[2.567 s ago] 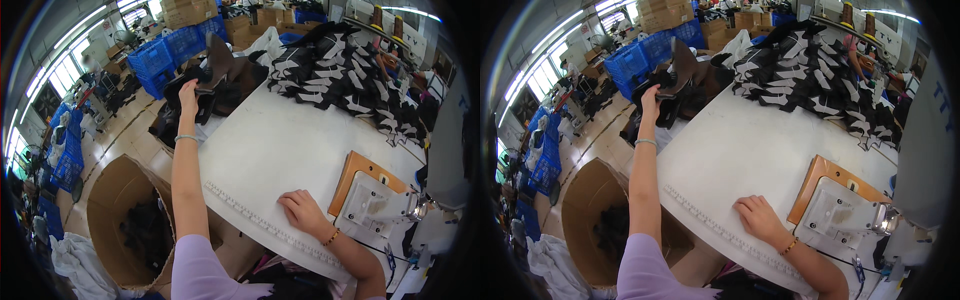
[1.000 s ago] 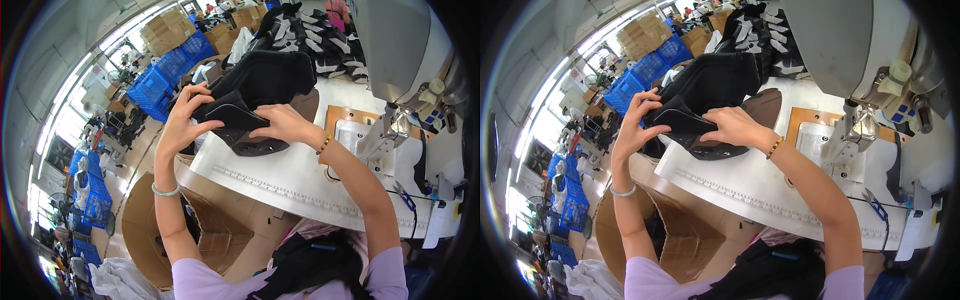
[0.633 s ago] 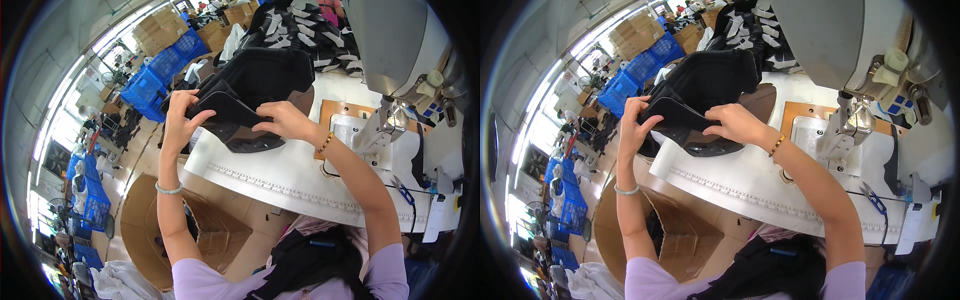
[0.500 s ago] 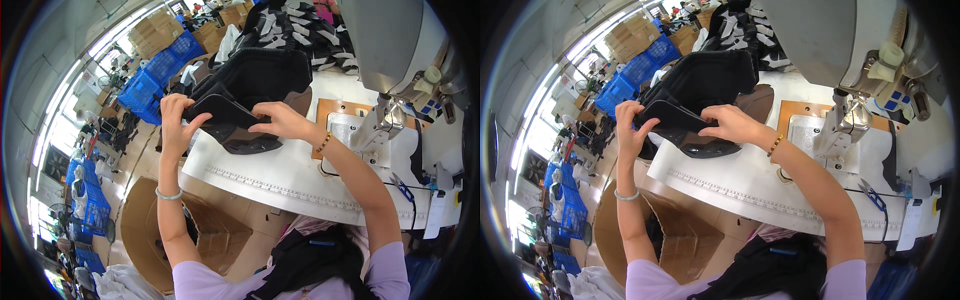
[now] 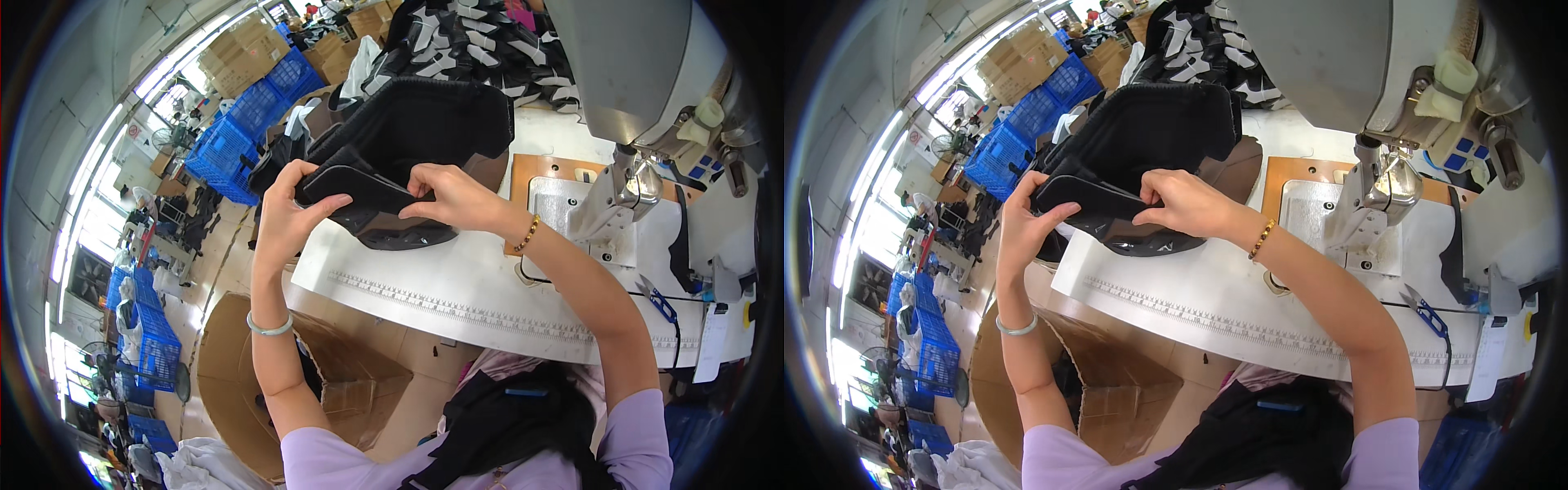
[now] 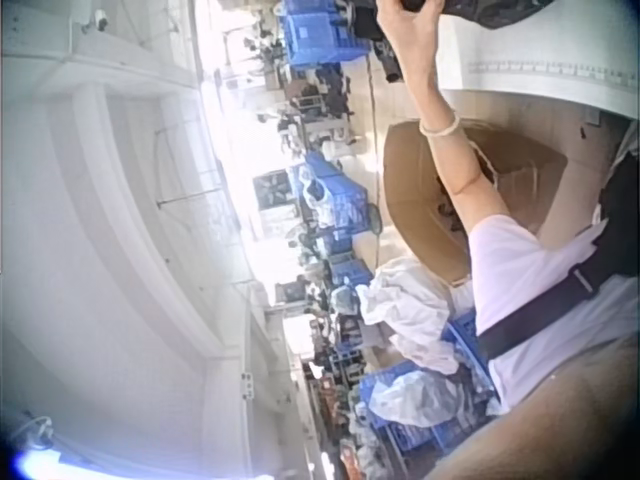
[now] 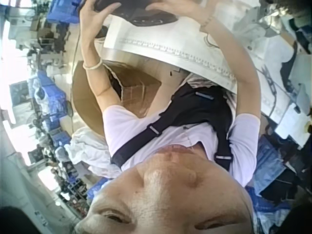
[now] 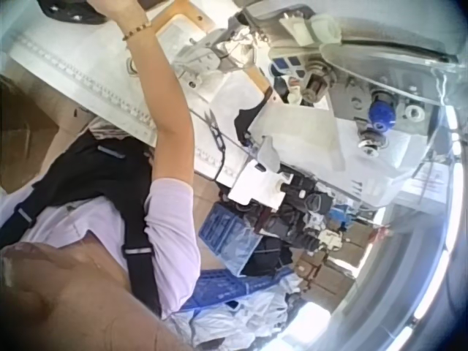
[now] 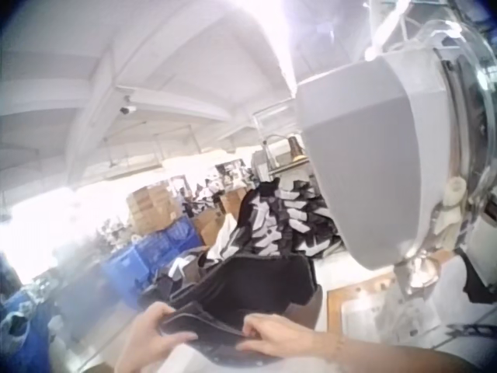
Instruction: The person sews together different leather panels of boot upper components using an industrial sewing machine.
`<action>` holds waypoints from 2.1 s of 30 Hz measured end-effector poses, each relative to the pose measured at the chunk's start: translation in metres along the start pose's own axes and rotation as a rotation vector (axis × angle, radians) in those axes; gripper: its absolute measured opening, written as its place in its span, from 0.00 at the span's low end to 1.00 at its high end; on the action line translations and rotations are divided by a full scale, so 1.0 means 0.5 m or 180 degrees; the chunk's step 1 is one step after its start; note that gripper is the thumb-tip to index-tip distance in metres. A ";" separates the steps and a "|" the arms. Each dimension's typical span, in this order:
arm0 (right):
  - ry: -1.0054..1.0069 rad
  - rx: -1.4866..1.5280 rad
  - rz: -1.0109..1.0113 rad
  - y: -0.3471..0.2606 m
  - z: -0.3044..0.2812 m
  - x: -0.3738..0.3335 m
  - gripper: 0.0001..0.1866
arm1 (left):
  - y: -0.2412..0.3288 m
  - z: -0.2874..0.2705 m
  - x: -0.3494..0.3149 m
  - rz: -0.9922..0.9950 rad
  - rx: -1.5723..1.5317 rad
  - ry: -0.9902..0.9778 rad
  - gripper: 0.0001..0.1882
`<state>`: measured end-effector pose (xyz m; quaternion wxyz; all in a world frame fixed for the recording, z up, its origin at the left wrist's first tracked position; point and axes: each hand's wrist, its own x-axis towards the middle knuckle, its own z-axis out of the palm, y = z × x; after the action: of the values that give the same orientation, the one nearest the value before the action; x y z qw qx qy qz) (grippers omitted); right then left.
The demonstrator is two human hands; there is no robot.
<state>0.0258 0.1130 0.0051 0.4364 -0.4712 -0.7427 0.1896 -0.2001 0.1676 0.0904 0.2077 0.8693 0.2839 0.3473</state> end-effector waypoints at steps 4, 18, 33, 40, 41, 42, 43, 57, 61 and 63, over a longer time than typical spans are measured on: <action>0.0011 0.0581 -0.0379 0.011 -0.013 0.001 0.13 | -0.017 0.006 -0.004 -0.0146 -0.0552 0.0015 0.14; -0.0585 -0.0224 -0.0324 -0.015 -0.044 0.006 0.09 | -0.029 0.014 -0.006 -0.0076 -0.0738 0.0001 0.15; -0.0136 0.0041 -0.0272 0.000 -0.025 -0.005 0.07 | -0.021 0.009 -0.015 0.0122 0.0272 0.0156 0.21; -0.0151 0.0264 -0.0371 0.006 -0.023 -0.007 0.07 | -0.025 0.018 -0.013 0.0000 -0.0115 0.0341 0.18; -0.0173 0.0322 -0.0376 0.005 -0.024 -0.006 0.07 | -0.026 0.019 -0.011 -0.0005 -0.0114 0.0350 0.18; -0.0195 0.0381 -0.0382 0.003 -0.025 -0.006 0.07 | -0.027 0.019 -0.008 0.0032 -0.0165 0.0334 0.17; -0.0204 0.0385 -0.0387 0.002 -0.027 -0.006 0.07 | -0.028 0.019 -0.007 0.0067 -0.0214 0.0317 0.17; -0.0722 -0.0262 -0.0163 -0.024 -0.045 -0.001 0.10 | -0.043 0.012 -0.012 0.0016 -0.0385 0.0074 0.21; -0.0370 -0.0138 -0.0201 -0.016 -0.034 -0.011 0.09 | -0.045 0.006 -0.014 0.0049 -0.0172 0.0009 0.21; -0.0254 -0.0063 -0.0300 -0.016 -0.033 -0.013 0.07 | -0.044 0.004 -0.012 0.0043 -0.0323 -0.0015 0.20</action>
<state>0.0364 0.1015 0.0168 0.4103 -0.4321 -0.7826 0.1801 -0.2100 0.1801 0.0737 0.2498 0.8603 0.2595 0.3607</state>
